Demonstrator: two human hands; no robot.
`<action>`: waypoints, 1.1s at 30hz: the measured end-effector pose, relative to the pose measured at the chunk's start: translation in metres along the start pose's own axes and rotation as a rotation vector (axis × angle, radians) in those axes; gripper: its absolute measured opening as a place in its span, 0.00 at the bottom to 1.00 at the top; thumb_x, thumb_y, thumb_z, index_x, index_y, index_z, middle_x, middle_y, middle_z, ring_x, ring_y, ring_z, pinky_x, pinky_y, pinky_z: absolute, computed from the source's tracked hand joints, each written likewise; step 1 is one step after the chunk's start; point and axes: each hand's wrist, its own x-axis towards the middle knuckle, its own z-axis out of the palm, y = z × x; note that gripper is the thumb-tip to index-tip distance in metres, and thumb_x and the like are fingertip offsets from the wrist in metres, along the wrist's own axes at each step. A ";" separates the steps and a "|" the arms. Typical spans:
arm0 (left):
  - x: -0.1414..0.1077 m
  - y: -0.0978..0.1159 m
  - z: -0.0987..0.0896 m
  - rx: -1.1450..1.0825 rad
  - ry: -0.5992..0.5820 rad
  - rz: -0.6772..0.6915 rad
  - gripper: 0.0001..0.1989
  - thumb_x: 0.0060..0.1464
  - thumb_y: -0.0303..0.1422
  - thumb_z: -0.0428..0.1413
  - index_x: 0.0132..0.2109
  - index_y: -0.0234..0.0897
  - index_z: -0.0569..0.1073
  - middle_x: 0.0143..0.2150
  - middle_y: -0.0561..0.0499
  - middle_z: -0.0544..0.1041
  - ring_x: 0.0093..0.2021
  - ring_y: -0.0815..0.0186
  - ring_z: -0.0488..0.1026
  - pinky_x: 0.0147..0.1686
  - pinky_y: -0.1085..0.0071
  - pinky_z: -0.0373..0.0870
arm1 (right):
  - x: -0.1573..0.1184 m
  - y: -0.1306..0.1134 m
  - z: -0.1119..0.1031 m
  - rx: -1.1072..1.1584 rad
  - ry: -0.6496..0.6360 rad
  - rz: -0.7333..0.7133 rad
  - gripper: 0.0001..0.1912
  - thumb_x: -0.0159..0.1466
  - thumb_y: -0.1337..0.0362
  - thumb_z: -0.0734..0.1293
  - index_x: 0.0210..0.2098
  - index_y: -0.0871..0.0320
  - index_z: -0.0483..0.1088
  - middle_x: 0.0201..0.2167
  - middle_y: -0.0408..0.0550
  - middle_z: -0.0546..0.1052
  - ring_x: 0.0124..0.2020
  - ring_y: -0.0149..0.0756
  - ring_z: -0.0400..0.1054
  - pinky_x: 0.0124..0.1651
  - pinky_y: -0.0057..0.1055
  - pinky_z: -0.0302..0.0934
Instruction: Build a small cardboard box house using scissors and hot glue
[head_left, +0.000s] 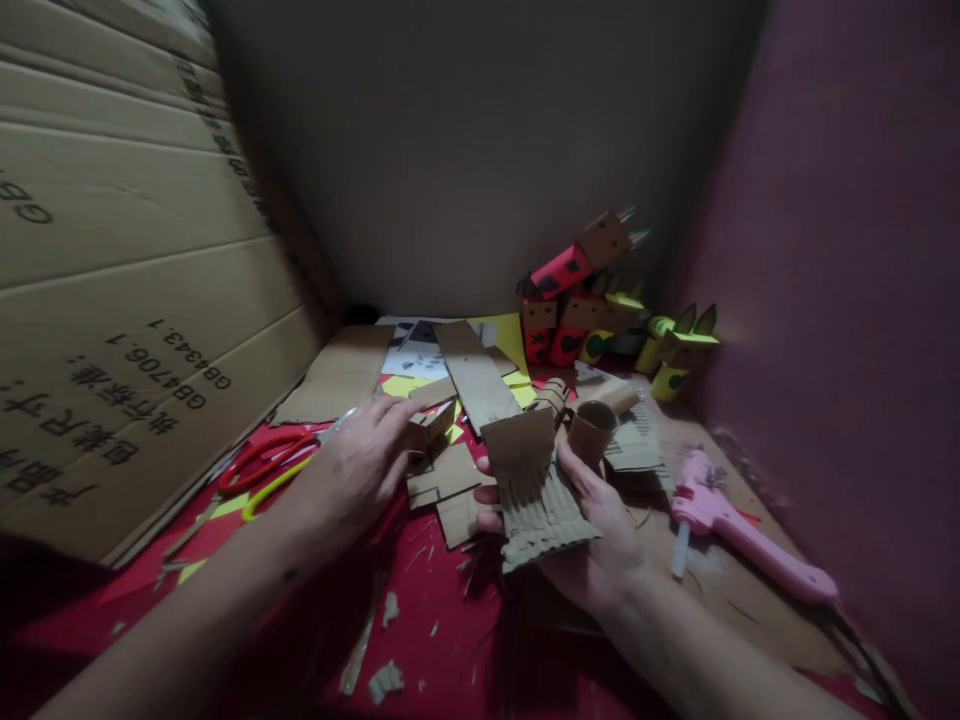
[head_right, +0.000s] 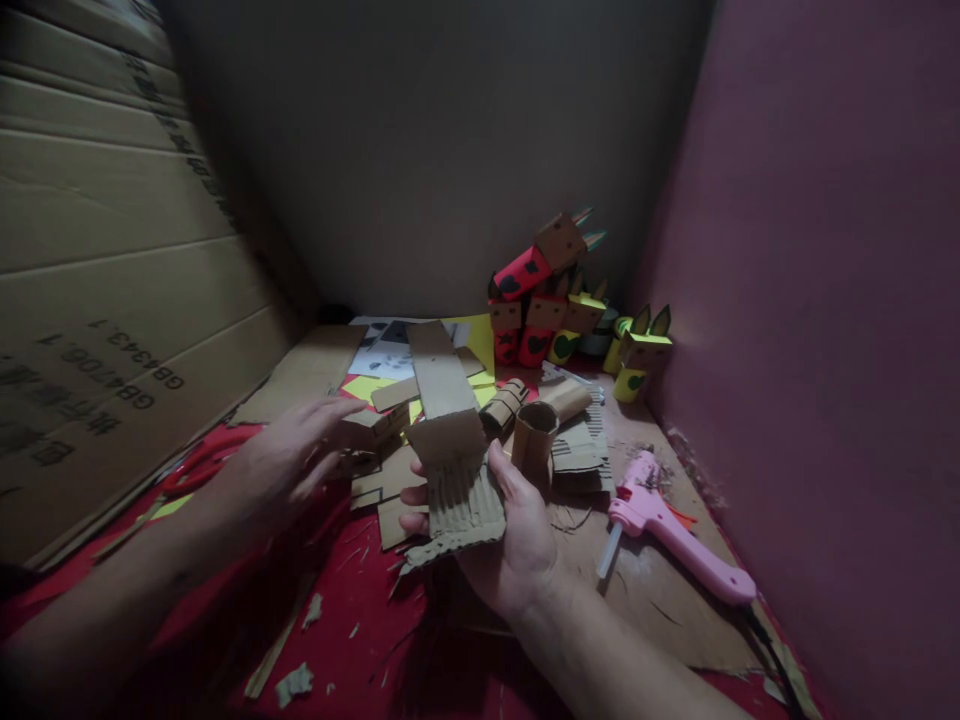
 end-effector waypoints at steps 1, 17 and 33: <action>0.002 0.011 -0.001 -0.140 -0.002 -0.013 0.18 0.62 0.32 0.47 0.57 0.35 0.67 0.51 0.41 0.73 0.50 0.55 0.71 0.49 0.57 0.69 | 0.001 0.000 0.000 -0.008 0.006 0.013 0.25 0.69 0.52 0.54 0.42 0.64 0.75 0.32 0.54 0.80 0.28 0.40 0.74 0.33 0.38 0.68; 0.025 0.059 0.070 -1.783 -0.211 -0.741 0.13 0.42 0.31 0.69 0.34 0.30 0.76 0.21 0.54 0.71 0.17 0.74 0.63 0.14 0.79 0.58 | 0.010 0.011 -0.009 -0.287 0.058 -0.263 0.14 0.68 0.56 0.61 0.48 0.56 0.71 0.38 0.49 0.80 0.38 0.39 0.75 0.41 0.37 0.70; 0.011 0.049 0.058 -2.291 -0.325 -0.498 0.17 0.45 0.26 0.62 0.18 0.36 0.62 0.16 0.58 0.58 0.20 0.71 0.62 0.26 0.73 0.64 | -0.014 -0.002 -0.012 -0.698 0.091 -0.436 0.21 0.65 0.49 0.64 0.47 0.60 0.68 0.22 0.47 0.78 0.23 0.33 0.70 0.26 0.28 0.64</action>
